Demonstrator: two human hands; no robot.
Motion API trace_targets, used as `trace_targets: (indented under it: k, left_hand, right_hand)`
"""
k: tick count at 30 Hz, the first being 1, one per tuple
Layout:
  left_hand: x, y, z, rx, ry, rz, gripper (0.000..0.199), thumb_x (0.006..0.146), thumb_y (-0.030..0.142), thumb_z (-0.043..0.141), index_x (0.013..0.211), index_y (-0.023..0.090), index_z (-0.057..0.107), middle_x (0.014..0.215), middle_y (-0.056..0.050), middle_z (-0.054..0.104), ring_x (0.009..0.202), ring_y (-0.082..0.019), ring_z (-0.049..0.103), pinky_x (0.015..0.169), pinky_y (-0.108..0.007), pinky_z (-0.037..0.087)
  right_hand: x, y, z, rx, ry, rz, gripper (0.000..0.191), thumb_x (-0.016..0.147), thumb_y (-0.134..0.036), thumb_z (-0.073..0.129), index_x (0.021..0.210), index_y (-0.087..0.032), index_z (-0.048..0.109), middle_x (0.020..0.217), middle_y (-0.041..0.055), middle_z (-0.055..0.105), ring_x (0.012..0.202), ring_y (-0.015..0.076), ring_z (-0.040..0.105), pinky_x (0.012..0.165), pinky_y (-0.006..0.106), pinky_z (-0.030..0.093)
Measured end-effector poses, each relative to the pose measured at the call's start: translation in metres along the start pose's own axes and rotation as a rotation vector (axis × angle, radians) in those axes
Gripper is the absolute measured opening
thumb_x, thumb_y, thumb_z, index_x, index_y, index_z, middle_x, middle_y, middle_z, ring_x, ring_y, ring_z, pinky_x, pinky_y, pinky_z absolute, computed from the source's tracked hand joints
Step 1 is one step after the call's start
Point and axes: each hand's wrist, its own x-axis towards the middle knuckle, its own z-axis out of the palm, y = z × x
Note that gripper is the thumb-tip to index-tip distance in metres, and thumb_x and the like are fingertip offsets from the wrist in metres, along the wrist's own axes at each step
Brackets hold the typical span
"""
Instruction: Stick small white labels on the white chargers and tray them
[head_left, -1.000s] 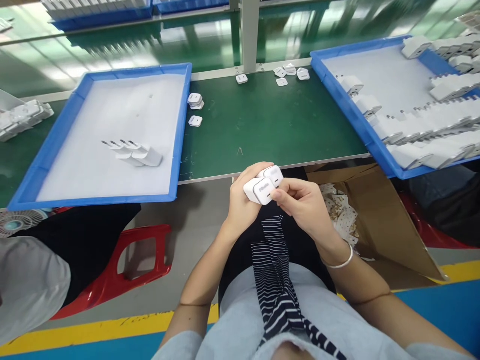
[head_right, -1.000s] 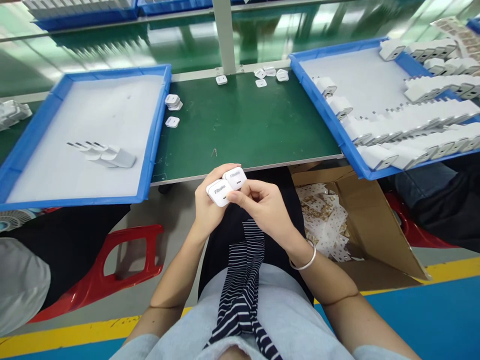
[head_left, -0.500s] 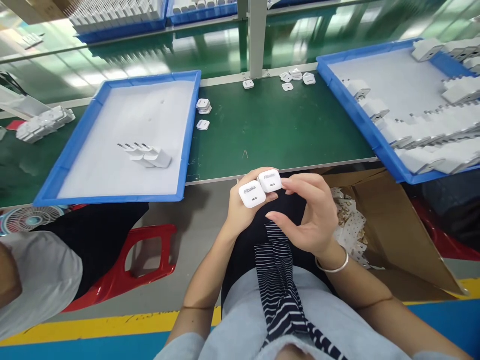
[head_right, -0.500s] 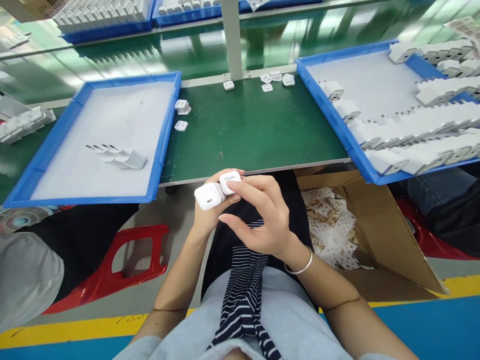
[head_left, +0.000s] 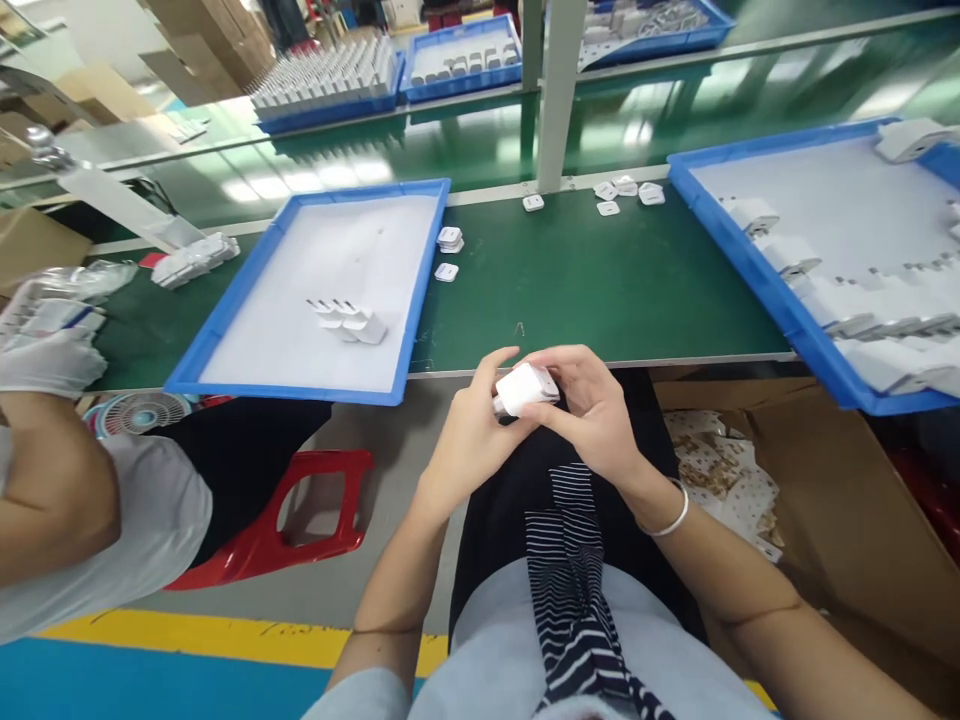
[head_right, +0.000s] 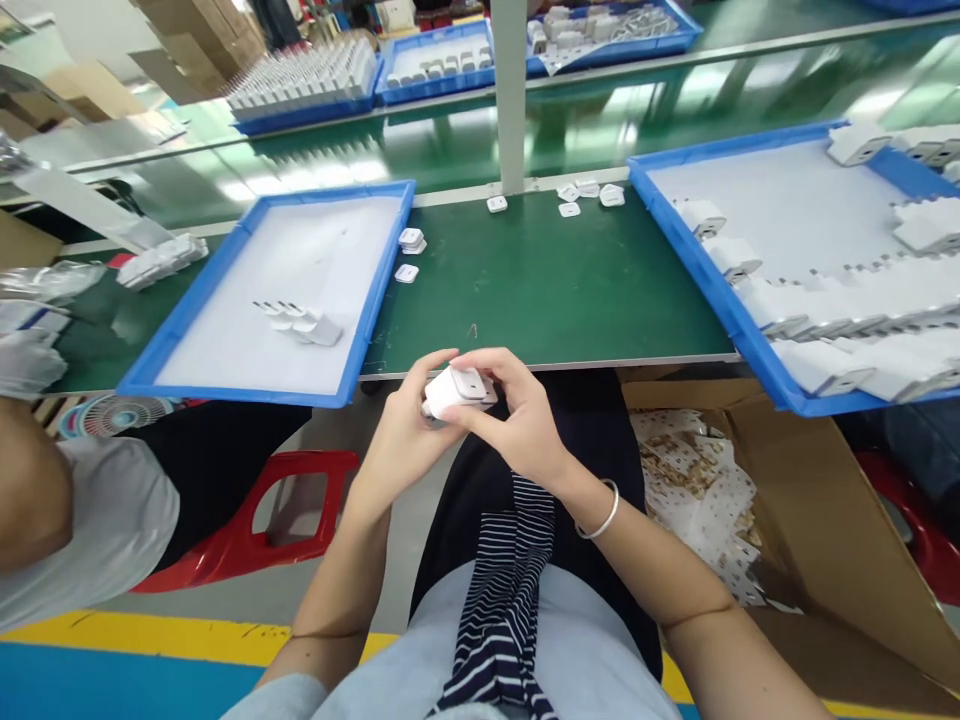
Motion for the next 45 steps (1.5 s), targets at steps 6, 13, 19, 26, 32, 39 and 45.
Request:
trace_targets:
  k: [6, 13, 19, 26, 32, 39, 45]
  left_hand:
    - [-0.015, 0.011, -0.064, 0.438, 0.102, 0.088, 0.022, 0.081, 0.024, 0.073, 0.102, 0.021, 0.067, 0.1, -0.002, 0.071, 0.087, -0.017, 0.066, 0.073, -0.026, 0.046]
    - [-0.007, 0.014, -0.156, 1.131, 0.223, -0.113, 0.024, 0.084, 0.03, 0.061, 0.105, 0.023, 0.071, 0.108, -0.007, 0.075, 0.095, -0.031, 0.069, 0.073, -0.036, 0.045]
    - [0.005, -0.013, -0.189, 0.941, -0.052, -0.15, 0.035, 0.08, 0.032, 0.062, 0.113, 0.024, 0.067, 0.12, -0.007, 0.073, 0.108, -0.032, 0.066, 0.094, -0.043, 0.049]
    - [0.004, -0.009, -0.216, 0.564, -0.134, -0.215, 0.056, 0.079, 0.044, 0.067, 0.13, 0.025, 0.054, 0.14, -0.008, 0.06, 0.109, -0.027, 0.067, 0.094, -0.039, 0.055]
    - [0.034, -0.03, -0.212, 0.466, 0.067, -0.283, 0.071, 0.074, 0.021, 0.049, 0.145, 0.023, 0.04, 0.146, -0.013, 0.049, 0.105, -0.022, 0.07, 0.087, -0.036, 0.057]
    - [0.036, -0.03, -0.213, 0.52, -0.01, -0.291, 0.051, 0.068, 0.019, 0.048, 0.116, 0.02, 0.065, 0.124, -0.008, 0.065, 0.099, -0.023, 0.069, 0.099, -0.043, 0.053]
    - [0.058, -0.027, -0.211, 0.44, -0.038, -0.322, 0.039, 0.08, 0.025, 0.074, 0.118, 0.019, 0.066, 0.122, -0.006, 0.066, 0.109, -0.025, 0.065, 0.098, -0.041, 0.055]
  right_hand:
    - [0.039, -0.015, 0.028, -0.17, -0.362, -0.088, 0.037, 0.081, -0.025, 0.08, 0.115, -0.024, 0.064, 0.113, 0.0045, 0.071, 0.105, 0.0225, 0.064, 0.095, 0.04, 0.048]
    - [0.084, 0.008, 0.115, -0.48, -0.491, -0.24, 0.026, 0.082, -0.013, 0.057, 0.108, -0.014, 0.057, 0.107, 0.0111, 0.07, 0.1, 0.0251, 0.062, 0.092, 0.038, 0.045]
    - [0.073, 0.031, 0.144, -0.539, -0.471, -0.093, 0.019, 0.087, -0.022, 0.055, 0.105, -0.015, 0.054, 0.106, 0.0129, 0.071, 0.101, 0.026, 0.064, 0.111, 0.05, 0.032]
    - [0.078, 0.019, 0.119, -0.456, -0.458, -0.013, 0.028, 0.087, -0.035, 0.065, 0.108, -0.017, 0.058, 0.121, 0.0112, 0.068, 0.119, 0.0285, 0.058, 0.104, 0.045, 0.04]
    - [0.129, 0.033, 0.138, -0.53, -0.482, 0.042, 0.052, 0.094, -0.023, 0.057, 0.142, -0.008, 0.046, 0.141, 0.0205, 0.059, 0.13, 0.0292, 0.055, 0.107, 0.041, 0.039]
    - [0.137, 0.039, 0.139, -0.559, -0.658, 0.026, 0.031, 0.102, -0.023, 0.046, 0.128, -0.015, 0.061, 0.115, 0.0111, 0.075, 0.113, 0.0234, 0.066, 0.108, 0.041, 0.033]
    - [0.14, 0.037, 0.139, -0.627, -0.691, 0.018, 0.034, 0.105, -0.026, 0.044, 0.135, -0.012, 0.052, 0.109, 0.013, 0.075, 0.112, 0.0252, 0.066, 0.107, 0.044, 0.032]
